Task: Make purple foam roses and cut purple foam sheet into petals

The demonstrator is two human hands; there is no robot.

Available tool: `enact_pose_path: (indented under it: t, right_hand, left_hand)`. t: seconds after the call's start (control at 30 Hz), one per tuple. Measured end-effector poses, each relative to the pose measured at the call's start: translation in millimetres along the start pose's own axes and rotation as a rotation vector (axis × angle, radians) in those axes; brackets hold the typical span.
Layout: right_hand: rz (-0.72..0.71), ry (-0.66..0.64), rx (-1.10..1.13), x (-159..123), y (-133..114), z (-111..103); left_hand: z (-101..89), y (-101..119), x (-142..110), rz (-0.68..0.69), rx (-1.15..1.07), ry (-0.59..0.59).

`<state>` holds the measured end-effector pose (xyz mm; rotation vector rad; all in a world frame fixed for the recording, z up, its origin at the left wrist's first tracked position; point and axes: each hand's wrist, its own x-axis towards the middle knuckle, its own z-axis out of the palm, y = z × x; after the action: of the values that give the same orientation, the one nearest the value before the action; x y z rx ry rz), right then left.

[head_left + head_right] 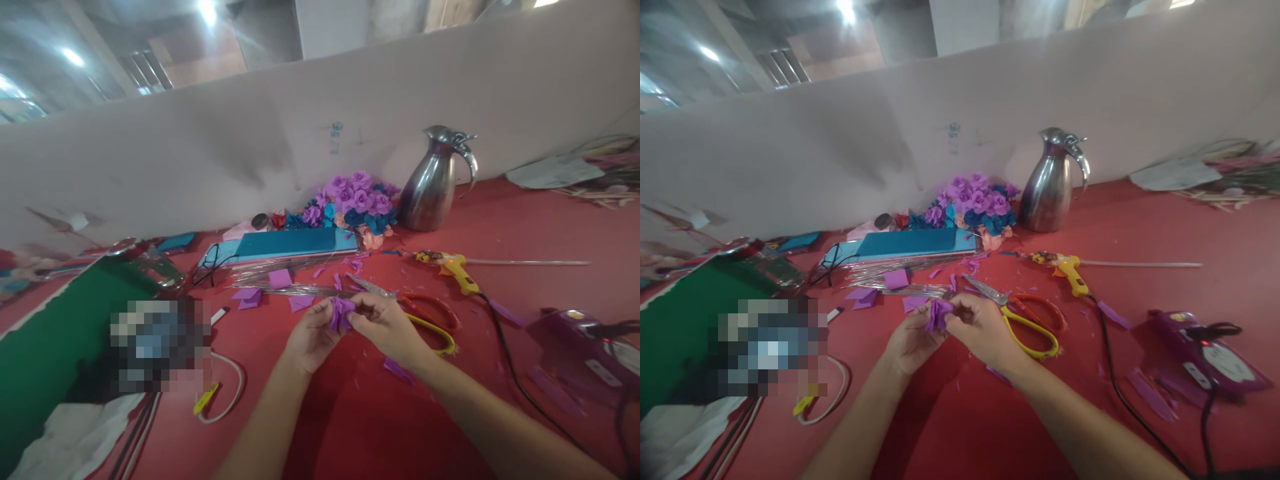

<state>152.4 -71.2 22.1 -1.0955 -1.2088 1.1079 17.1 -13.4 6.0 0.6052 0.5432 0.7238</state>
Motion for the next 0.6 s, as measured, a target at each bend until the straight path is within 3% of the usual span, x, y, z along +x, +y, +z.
enact_pose_path:
  t: [0.17, 0.43, 0.6]
  right_hand:
    - [0.040, -0.012, 0.084, 3.3, 6.7, -1.9]
    - [0.052, 0.026, 0.168, 5.2, 9.2, -1.0]
    - [-0.129, 0.053, -0.023, 2.4, 7.2, -2.0]
  left_hand:
    - [-2.0, -1.6, 1.0, -0.031, -0.063, -0.068]
    - [-2.8, -2.4, 2.4, -0.006, -0.078, 0.000]
    - [-1.2, -1.4, 2.2, 0.021, -0.043, -0.008]
